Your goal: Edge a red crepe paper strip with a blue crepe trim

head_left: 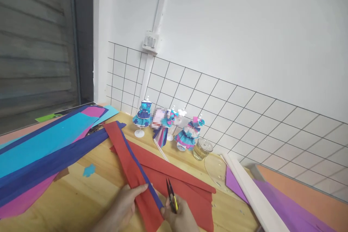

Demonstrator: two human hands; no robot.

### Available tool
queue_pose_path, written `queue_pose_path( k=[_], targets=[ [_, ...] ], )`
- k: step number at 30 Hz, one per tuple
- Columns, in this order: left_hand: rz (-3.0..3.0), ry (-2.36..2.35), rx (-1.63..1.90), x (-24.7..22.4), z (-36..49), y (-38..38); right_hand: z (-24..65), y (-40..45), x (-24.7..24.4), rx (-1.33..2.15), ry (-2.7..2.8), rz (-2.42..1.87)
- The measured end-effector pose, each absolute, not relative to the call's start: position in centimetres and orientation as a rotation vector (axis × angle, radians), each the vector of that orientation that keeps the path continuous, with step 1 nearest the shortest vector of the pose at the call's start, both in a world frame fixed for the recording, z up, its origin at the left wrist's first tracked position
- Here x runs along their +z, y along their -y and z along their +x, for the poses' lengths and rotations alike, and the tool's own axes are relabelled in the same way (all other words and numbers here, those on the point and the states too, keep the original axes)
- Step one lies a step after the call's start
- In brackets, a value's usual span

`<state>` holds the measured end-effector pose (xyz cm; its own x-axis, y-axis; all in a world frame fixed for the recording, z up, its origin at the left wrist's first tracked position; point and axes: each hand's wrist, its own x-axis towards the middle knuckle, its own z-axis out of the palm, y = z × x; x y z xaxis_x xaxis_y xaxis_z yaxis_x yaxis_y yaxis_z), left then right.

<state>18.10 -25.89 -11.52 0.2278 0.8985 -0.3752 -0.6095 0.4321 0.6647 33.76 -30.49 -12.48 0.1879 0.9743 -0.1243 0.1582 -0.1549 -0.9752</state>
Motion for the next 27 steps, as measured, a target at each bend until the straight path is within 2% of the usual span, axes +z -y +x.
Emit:
queue_pose_path(
  k=[11,19,27],
  targets=[
    [0.46,-0.741,0.994,-10.7,19.0,27.8,33.2,31.6,-13.4,1.032,0.888,-1.341],
    [0.65,-0.757,0.976,-10.6,18.9,27.0,33.7,32.4,-13.3,0.888,0.843,-1.425],
    [0.63,-0.728,0.97,-11.5,20.0,26.2,33.9,31.5,-16.7,0.713,0.857,-1.465]
  ],
)
